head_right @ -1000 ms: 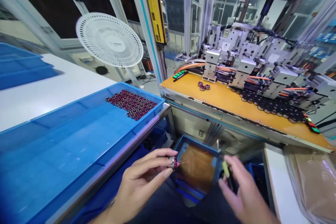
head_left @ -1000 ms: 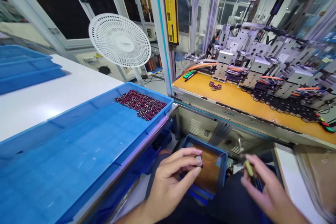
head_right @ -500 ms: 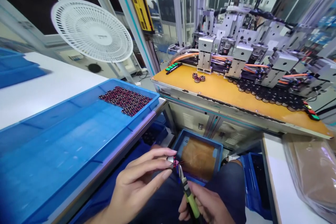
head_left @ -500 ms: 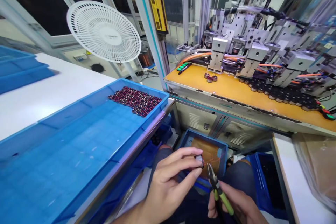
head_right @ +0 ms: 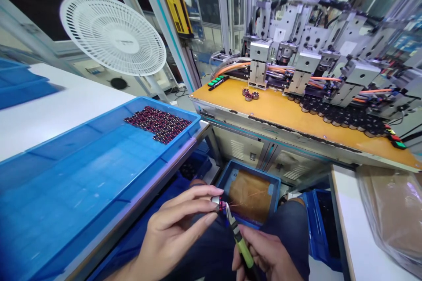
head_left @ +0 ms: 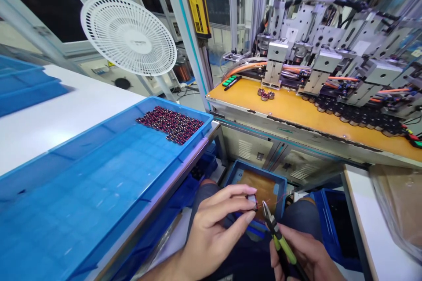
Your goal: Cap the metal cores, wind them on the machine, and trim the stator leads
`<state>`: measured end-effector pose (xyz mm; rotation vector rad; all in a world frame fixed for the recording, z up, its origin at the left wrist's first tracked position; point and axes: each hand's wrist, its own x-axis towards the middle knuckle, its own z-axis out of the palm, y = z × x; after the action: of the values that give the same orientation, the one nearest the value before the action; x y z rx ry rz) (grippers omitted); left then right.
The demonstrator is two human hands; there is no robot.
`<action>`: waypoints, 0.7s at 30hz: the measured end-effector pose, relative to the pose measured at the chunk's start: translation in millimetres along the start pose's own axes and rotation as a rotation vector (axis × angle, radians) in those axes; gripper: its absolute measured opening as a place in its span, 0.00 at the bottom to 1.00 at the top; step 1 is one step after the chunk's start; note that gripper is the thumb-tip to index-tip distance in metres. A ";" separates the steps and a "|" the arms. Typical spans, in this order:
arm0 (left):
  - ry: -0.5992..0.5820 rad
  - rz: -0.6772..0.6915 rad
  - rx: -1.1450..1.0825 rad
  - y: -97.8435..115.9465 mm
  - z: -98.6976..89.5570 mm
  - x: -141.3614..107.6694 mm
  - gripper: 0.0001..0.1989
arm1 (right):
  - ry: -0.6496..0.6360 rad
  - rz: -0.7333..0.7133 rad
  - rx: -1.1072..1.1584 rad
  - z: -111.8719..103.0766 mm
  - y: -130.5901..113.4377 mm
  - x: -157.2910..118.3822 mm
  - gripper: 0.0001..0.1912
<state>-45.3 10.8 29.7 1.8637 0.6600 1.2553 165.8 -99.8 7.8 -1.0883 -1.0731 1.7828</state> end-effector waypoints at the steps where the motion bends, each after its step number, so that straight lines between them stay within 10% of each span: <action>1: 0.000 -0.001 -0.001 -0.3 0.4 0.0 0.14 | 0.003 0.011 0.003 -0.5 1.4 -0.9 0.34; 21: -0.046 0.069 -0.053 -9.9 -3.4 0.1 0.13 | 0.172 0.055 -0.119 -18.2 31.1 8.2 0.41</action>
<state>-48.4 17.5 22.3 1.8800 0.5366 1.2581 174.2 -98.5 -28.2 -1.3293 -1.0641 1.6508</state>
